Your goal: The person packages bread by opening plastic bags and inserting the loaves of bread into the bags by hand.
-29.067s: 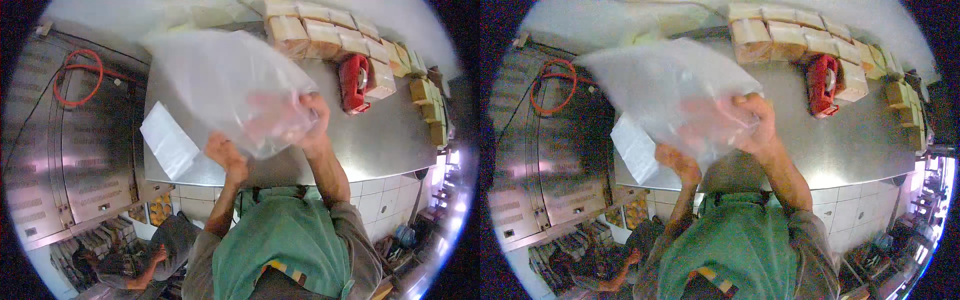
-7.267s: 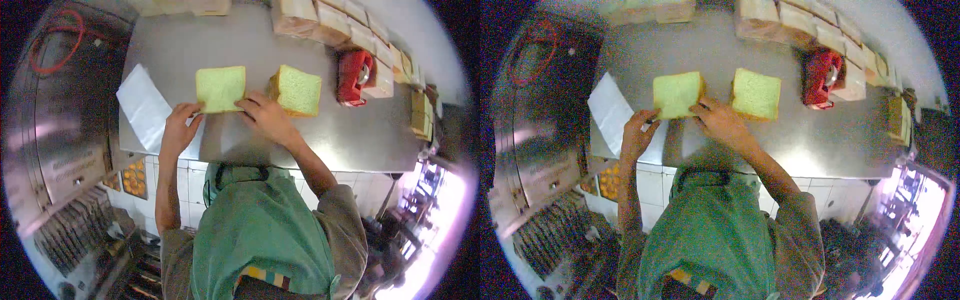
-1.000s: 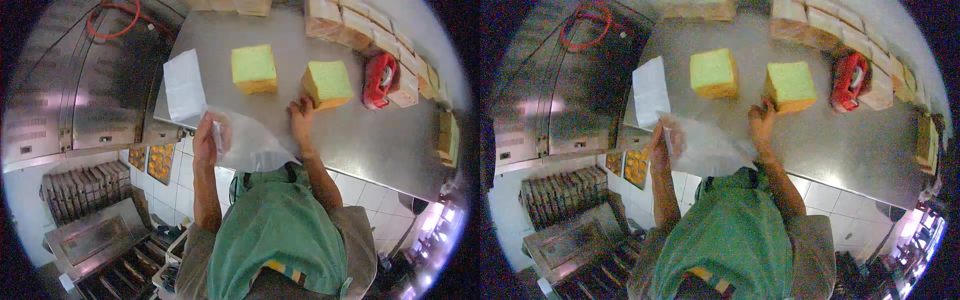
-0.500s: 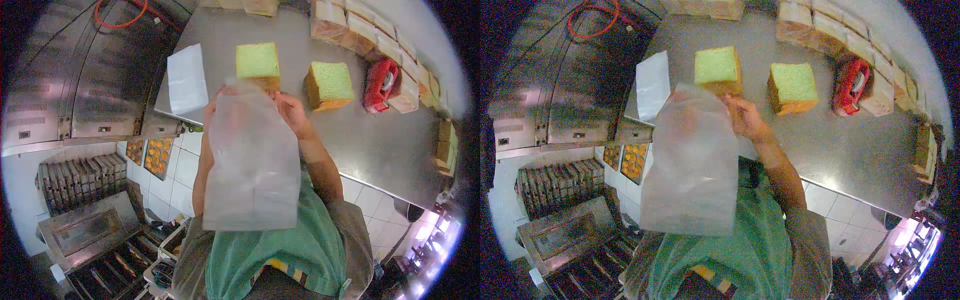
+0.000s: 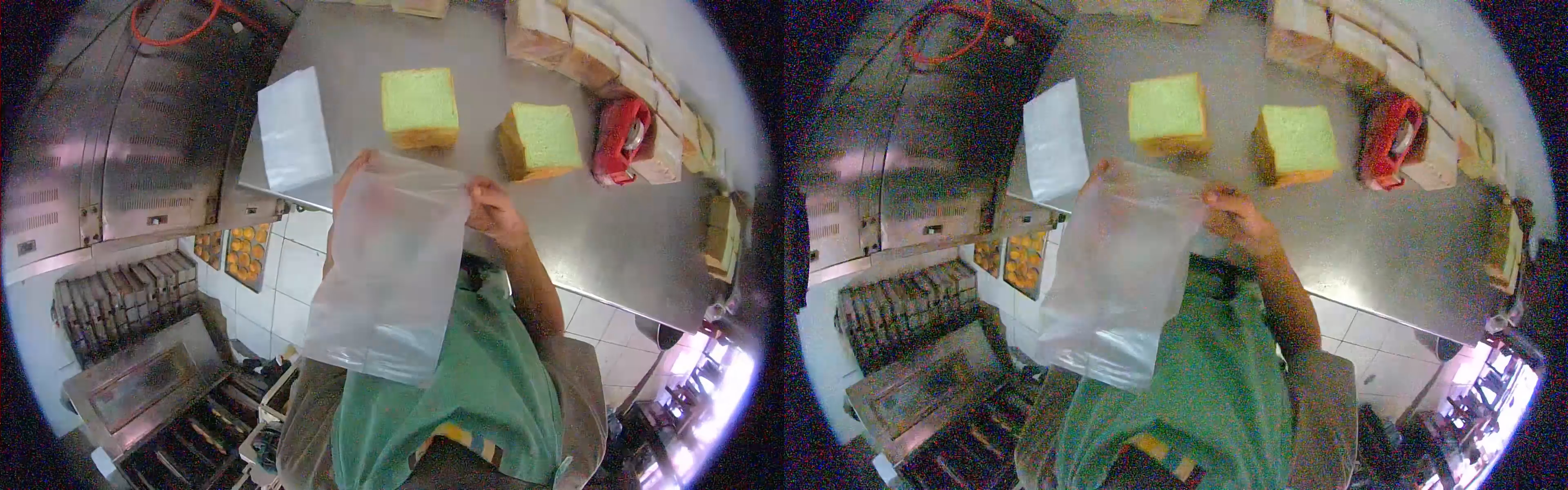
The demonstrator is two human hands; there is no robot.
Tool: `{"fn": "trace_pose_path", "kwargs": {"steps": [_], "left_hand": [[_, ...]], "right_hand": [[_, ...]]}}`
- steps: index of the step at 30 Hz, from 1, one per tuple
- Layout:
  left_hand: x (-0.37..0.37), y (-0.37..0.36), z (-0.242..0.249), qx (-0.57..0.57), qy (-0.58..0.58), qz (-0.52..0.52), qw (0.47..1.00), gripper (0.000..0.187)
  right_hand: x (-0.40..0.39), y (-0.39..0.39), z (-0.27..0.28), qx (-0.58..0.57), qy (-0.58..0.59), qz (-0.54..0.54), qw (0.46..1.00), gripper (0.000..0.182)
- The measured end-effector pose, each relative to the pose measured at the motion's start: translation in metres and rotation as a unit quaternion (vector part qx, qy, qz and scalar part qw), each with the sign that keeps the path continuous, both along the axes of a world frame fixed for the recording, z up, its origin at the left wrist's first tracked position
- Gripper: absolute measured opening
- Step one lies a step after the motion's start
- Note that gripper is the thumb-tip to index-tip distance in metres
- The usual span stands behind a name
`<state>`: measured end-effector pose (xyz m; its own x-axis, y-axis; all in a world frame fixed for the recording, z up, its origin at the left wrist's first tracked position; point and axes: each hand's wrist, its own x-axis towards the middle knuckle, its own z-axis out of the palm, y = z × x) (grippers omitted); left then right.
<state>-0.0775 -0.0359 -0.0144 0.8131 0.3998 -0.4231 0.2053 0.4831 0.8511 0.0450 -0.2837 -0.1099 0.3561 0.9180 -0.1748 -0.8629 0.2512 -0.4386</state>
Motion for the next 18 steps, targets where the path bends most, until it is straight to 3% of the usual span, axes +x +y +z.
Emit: {"fn": "trace_pose_path", "kwargs": {"steps": [2,3,4,6,7,8,10,12,14,16,17,18], "left_hand": [[0.006,0.001,0.006,0.083,0.054,-0.022,0.995,0.023],[0.008,0.003,0.009,0.093,0.077,-0.024,0.992,0.023],[0.010,0.007,0.014,0.021,0.072,0.000,0.997,0.023],[0.015,0.015,0.021,-0.122,0.065,0.051,0.989,0.021],[0.021,0.034,0.009,-0.176,-0.117,-0.091,0.973,0.023],[0.030,0.043,-0.004,-0.162,-0.122,-0.076,0.976,0.024],[0.061,0.051,0.018,-0.105,-0.133,-0.052,0.984,0.025],[0.091,0.056,0.042,0.012,-0.137,-0.046,0.989,0.026],[0.124,0.071,0.039,-0.004,-0.140,-0.051,0.989,0.025],[0.166,0.093,0.002,-0.186,-0.140,-0.059,0.971,0.025],[0.179,0.098,-0.013,-0.158,-0.071,-0.079,0.982,0.026],[0.181,0.110,-0.043,-0.234,-0.080,-0.130,0.960,0.027]], "right_hand": [[0.000,0.000,0.016,-0.028,-0.020,-0.085,0.996,0.032],[-0.002,0.006,0.045,-0.101,-0.039,-0.151,0.983,0.032],[0.000,0.012,0.068,-0.171,-0.059,-0.218,0.959,0.032],[0.019,0.023,0.091,-0.103,-0.039,-0.186,0.976,0.031],[0.030,0.027,0.101,-0.070,-0.031,-0.171,0.982,0.031],[0.040,0.037,0.114,-0.108,-0.065,-0.200,0.972,0.030],[0.059,0.066,0.134,-0.178,-0.133,-0.257,0.941,0.030],[0.104,0.085,0.121,-0.142,-0.094,-0.228,0.959,0.030],[0.130,0.102,0.119,-0.154,-0.075,-0.221,0.960,0.030],[0.143,0.118,0.126,-0.219,-0.075,-0.238,0.943,0.030],[0.157,0.122,0.105,-0.223,-0.045,-0.249,0.941,0.030],[0.158,0.119,0.085,-0.215,-0.020,-0.238,0.947,0.029]]}}
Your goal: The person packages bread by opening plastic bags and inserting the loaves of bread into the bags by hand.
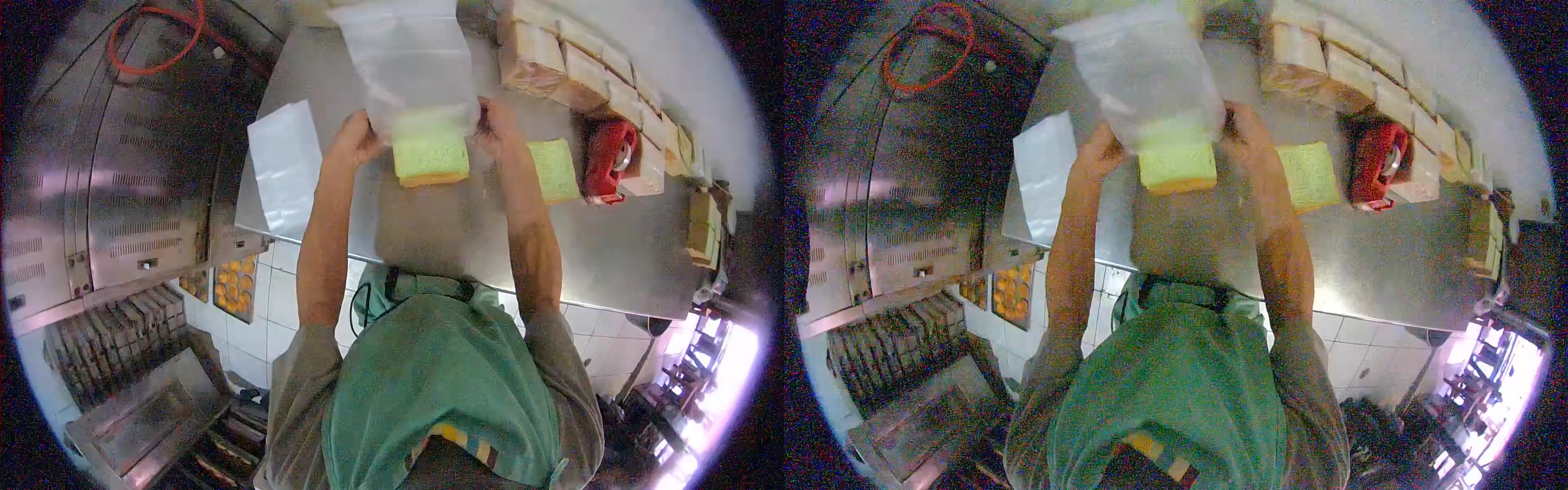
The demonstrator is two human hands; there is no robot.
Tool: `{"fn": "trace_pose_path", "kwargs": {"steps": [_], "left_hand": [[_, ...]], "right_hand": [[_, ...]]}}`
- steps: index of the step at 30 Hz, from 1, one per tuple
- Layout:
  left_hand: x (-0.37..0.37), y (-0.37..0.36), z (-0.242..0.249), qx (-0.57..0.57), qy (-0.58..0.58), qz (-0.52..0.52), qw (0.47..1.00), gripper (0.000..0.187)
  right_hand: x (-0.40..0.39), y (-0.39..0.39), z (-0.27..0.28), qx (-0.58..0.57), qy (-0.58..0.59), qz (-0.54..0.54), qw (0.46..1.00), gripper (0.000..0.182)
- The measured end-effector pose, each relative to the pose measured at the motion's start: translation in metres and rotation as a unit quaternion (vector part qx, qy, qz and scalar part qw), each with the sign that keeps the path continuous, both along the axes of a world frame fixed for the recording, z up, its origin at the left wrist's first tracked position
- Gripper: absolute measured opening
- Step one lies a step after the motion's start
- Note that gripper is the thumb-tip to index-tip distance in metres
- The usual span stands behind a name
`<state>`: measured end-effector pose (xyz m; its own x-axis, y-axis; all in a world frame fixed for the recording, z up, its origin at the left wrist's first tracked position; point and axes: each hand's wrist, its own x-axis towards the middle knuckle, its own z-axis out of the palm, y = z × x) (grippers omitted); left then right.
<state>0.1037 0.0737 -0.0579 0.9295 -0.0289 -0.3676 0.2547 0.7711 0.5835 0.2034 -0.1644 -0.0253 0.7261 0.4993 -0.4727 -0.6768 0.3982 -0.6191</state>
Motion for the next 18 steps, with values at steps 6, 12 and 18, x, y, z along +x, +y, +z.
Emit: {"fn": "trace_pose_path", "kwargs": {"steps": [6,12,18], "left_hand": [[-0.040,-0.013,-0.012,-0.032,0.098,-0.040,0.994,0.028],[-0.079,-0.026,-0.014,-0.084,0.073,-0.020,0.994,0.028],[-0.089,-0.037,-0.011,-0.112,0.027,-0.014,0.993,0.028]], "right_hand": [[-0.031,-0.020,-0.030,-0.024,0.062,-0.001,0.998,0.026],[-0.057,-0.034,-0.041,-0.073,0.090,0.050,0.992,0.020],[-0.062,-0.052,-0.056,0.038,0.102,0.119,0.987,0.026]]}}
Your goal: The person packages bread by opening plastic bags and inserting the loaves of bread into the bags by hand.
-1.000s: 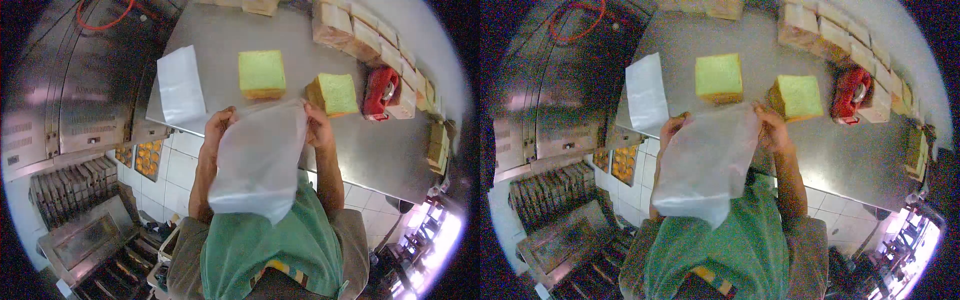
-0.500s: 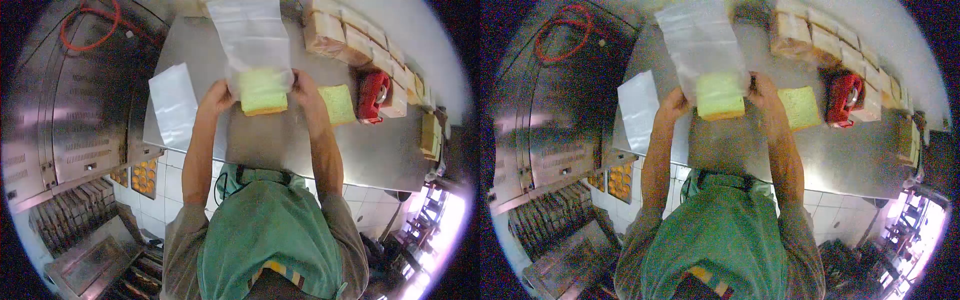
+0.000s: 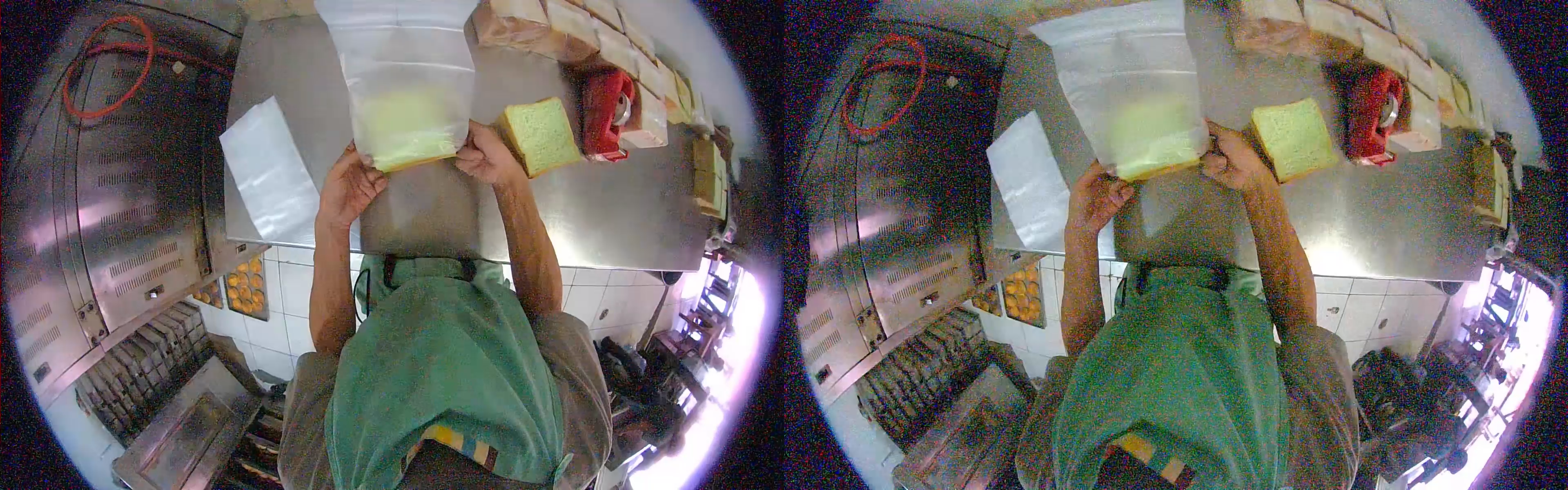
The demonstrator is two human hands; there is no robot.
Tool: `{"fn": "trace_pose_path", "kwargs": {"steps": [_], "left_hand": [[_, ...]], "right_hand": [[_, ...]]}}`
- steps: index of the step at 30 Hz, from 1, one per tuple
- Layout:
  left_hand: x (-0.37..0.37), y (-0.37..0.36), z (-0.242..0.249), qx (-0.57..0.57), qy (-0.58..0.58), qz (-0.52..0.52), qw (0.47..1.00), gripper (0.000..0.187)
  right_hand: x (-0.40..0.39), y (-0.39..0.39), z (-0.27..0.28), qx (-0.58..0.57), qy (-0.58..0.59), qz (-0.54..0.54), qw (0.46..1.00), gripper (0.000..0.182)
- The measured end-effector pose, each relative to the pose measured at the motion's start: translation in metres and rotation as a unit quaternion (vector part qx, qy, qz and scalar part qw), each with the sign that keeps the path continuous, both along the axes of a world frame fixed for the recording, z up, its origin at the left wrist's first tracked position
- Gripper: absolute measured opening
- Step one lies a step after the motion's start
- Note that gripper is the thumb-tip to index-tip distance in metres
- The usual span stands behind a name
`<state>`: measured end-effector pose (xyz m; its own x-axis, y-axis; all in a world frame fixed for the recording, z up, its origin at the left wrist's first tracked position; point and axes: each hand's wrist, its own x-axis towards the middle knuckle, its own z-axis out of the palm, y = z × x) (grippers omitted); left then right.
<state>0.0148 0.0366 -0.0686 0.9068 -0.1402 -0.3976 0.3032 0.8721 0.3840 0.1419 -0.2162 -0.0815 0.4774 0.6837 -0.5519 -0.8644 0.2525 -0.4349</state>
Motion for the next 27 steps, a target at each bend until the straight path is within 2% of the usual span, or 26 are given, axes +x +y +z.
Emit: {"fn": "trace_pose_path", "kwargs": {"steps": [2,5,8,11,14,17,20,23,26,27], "left_hand": [[-0.003,-0.004,0.012,-0.003,0.005,0.015,1.000,0.029],[-0.001,-0.017,0.036,0.017,-0.009,0.041,0.999,0.040],[-0.002,-0.006,0.006,-0.045,-0.080,0.025,0.995,0.044],[-0.006,-0.017,0.017,0.015,-0.042,0.078,0.996,0.044],[-0.006,-0.028,0.030,0.104,0.047,0.093,0.989,0.043],[-0.007,-0.018,0.012,0.089,0.046,0.057,0.993,0.038],[-0.012,-0.011,0.014,0.069,0.033,0.027,0.997,0.031],[-0.009,-0.008,0.011,0.101,0.053,0.015,0.993,0.028],[-0.005,-0.017,0.017,0.181,0.100,0.055,0.977,0.031],[-0.010,-0.003,-0.018,0.197,0.040,0.035,0.979,0.032]], "right_hand": [[-0.002,0.000,-0.011,0.003,-0.002,0.006,1.000,0.027],[-0.011,0.011,0.036,-0.043,-0.003,-0.066,0.997,0.025],[-0.016,0.006,0.036,-0.020,-0.018,-0.092,0.995,0.025],[-0.019,-0.003,0.037,0.025,-0.023,-0.074,0.997,0.021],[-0.029,0.004,0.038,-0.053,-0.051,-0.119,0.990,0.015],[-0.030,0.001,0.032,-0.021,-0.078,-0.096,0.992,0.014],[-0.029,0.001,0.003,0.017,-0.068,-0.107,0.992,0.042],[-0.030,0.007,0.017,-0.044,-0.077,-0.112,0.990,0.040],[-0.029,0.011,0.012,-0.169,-0.175,-0.095,0.965,0.035],[-0.027,0.012,0.000,-0.171,-0.192,-0.101,0.961,0.035]]}}
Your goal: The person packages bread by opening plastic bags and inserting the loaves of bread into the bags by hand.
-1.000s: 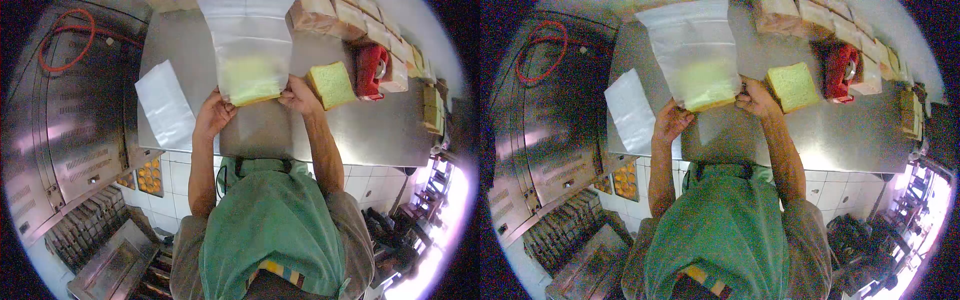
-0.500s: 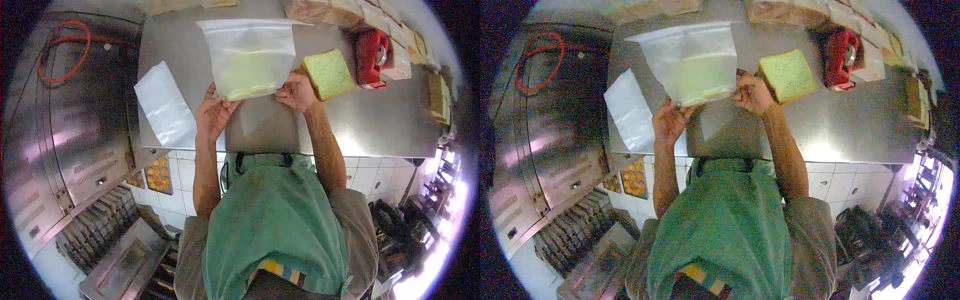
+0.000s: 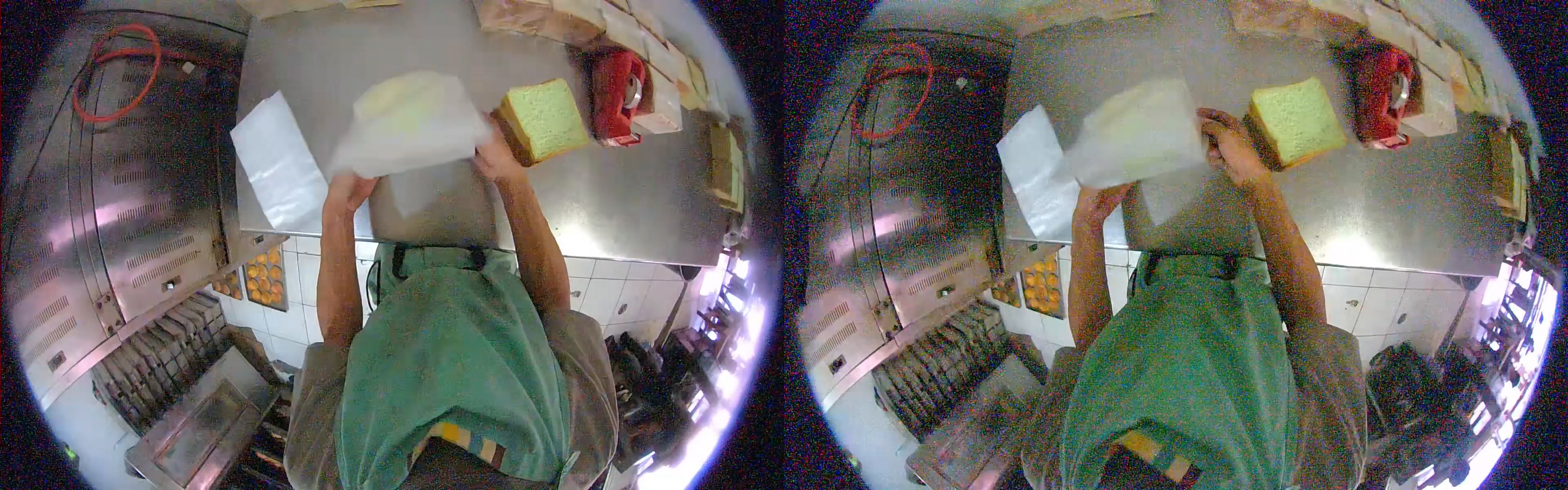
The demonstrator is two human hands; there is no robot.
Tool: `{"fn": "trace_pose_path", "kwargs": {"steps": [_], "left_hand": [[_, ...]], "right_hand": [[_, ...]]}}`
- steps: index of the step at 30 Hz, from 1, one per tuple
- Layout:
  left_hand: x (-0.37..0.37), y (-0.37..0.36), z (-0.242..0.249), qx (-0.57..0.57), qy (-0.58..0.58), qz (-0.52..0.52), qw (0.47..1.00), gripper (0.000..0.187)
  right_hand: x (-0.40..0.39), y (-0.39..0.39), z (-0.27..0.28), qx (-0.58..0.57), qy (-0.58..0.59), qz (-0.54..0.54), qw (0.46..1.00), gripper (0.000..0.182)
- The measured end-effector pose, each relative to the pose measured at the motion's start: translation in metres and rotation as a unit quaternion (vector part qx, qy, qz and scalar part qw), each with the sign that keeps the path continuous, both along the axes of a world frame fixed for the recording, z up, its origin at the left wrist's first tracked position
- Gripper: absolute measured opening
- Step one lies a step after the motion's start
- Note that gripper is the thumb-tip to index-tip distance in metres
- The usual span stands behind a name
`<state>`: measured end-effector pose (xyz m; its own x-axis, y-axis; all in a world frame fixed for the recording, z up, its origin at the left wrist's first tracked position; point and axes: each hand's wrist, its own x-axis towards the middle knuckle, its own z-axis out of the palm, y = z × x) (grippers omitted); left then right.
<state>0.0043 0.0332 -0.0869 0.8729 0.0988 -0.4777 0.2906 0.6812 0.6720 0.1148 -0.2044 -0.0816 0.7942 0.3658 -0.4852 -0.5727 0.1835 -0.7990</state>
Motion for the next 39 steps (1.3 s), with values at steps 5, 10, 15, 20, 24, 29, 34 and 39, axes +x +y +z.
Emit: {"fn": "trace_pose_path", "kwargs": {"steps": [5,10,15,20,24,29,34,39], "left_hand": [[0.020,0.026,-0.047,0.077,-0.079,-0.027,0.994,0.034],[0.059,0.016,-0.022,0.263,-0.053,0.068,0.961,0.031],[0.058,0.003,-0.019,0.591,-0.042,0.065,0.803,0.031],[0.072,0.002,-0.030,0.615,-0.020,0.048,0.787,0.020],[0.065,-0.001,-0.023,0.689,-0.018,-0.007,0.724,0.023],[0.063,-0.002,-0.009,0.717,-0.001,-0.067,0.694,0.024],[0.052,-0.009,-0.001,0.766,0.016,-0.079,0.638,0.023],[0.053,-0.002,-0.002,0.751,0.012,-0.081,0.656,0.024]], "right_hand": [[0.013,0.010,-0.011,-0.203,-0.262,0.018,0.943,0.036],[0.034,0.027,-0.006,-0.159,-0.221,-0.020,0.962,0.037],[0.051,0.024,-0.061,-0.241,-0.292,0.003,0.926,0.034],[0.044,0.009,-0.053,-0.327,-0.395,0.048,0.857,0.035],[0.047,0.003,-0.063,-0.315,-0.426,0.061,0.846,0.038],[0.014,0.013,-0.032,-0.385,-0.499,0.051,0.775,0.037],[0.006,0.014,-0.009,-0.399,-0.470,0.060,0.785,0.031],[-0.021,0.030,0.061,-0.391,-0.350,-0.157,0.837,0.031]]}}
